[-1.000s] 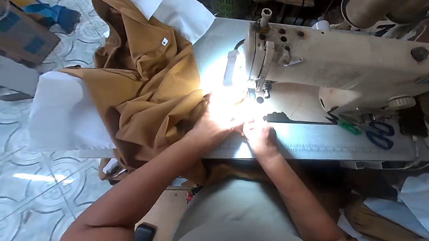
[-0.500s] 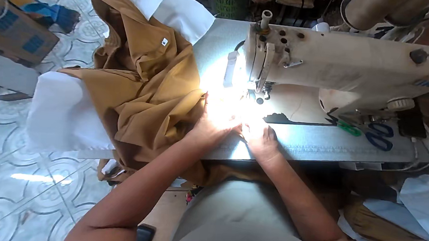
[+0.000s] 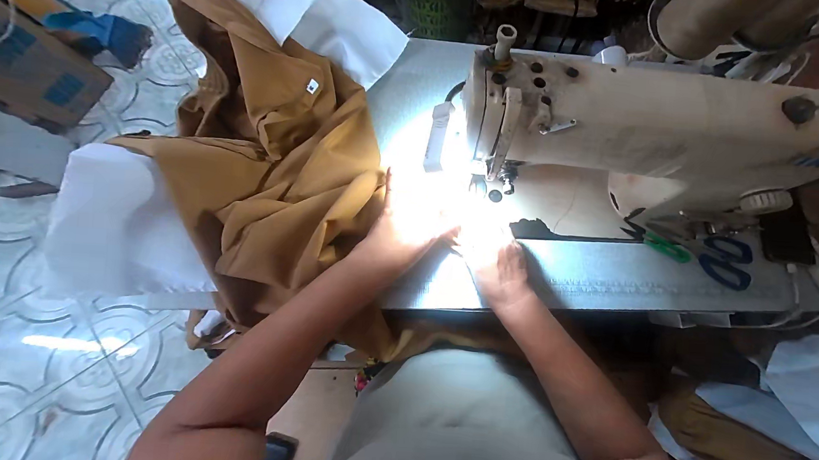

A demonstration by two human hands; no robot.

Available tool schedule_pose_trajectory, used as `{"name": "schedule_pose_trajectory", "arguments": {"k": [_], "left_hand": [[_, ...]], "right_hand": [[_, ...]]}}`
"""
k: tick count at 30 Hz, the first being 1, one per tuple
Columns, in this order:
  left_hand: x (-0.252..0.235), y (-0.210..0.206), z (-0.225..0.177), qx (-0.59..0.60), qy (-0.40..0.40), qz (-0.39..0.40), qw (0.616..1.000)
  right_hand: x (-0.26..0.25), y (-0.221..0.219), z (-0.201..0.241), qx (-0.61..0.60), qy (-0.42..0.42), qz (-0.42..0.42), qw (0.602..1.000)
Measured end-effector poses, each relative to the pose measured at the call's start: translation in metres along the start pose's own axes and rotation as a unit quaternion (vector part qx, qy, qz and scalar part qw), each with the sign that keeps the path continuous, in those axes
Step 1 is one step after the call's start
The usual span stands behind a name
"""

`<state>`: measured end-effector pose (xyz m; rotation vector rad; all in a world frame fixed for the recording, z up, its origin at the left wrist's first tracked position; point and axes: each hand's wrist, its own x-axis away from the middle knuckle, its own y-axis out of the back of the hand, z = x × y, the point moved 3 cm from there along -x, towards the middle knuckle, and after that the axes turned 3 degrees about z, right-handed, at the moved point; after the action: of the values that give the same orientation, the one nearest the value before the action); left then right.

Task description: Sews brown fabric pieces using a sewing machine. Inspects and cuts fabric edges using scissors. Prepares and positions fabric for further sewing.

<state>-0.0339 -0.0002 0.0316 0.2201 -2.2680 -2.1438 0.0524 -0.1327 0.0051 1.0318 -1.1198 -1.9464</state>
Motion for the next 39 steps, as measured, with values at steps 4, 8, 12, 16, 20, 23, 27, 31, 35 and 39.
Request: {"name": "schedule_pose_trajectory", "arguments": {"k": [4,8,12,16,20,23,27,31,35,39], "left_hand": [[-0.015,-0.006,0.014,-0.008,-0.002,-0.056,0.998],[-0.026,-0.007,0.021,-0.005,0.02,-0.051,0.998],[-0.031,-0.016,0.029,0.024,0.037,-0.04,0.998],[-0.029,-0.022,0.036,0.119,0.099,-0.033,0.987],[-0.025,0.002,0.026,0.211,0.093,-0.048,0.972],[-0.017,-0.005,0.031,0.233,0.039,-0.066,0.97],[0.009,-0.002,0.025,0.198,0.079,-0.029,0.977],[0.024,0.033,0.033,0.127,0.16,0.033,0.978],[0.031,0.056,0.049,0.095,0.153,0.03,0.983],[0.029,0.047,0.036,0.046,0.137,0.05,0.988]], "right_hand": [[-0.016,0.0,-0.006,-0.051,-0.027,0.015,0.998],[-0.028,0.001,-0.009,-0.035,-0.035,0.048,0.998],[-0.032,0.0,-0.017,-0.053,-0.067,0.041,0.996],[-0.014,0.002,-0.019,-0.068,-0.131,0.052,0.988],[-0.017,0.002,-0.007,-0.109,-0.186,0.085,0.973],[-0.023,0.002,-0.007,-0.219,-0.188,0.057,0.956],[-0.025,-0.002,-0.014,-0.289,-0.186,0.017,0.939],[-0.008,0.013,-0.01,-0.434,-0.195,0.01,0.88],[0.024,0.019,-0.004,-0.42,-0.247,0.097,0.868],[0.022,0.022,-0.009,-0.23,-0.202,0.069,0.95]]}}
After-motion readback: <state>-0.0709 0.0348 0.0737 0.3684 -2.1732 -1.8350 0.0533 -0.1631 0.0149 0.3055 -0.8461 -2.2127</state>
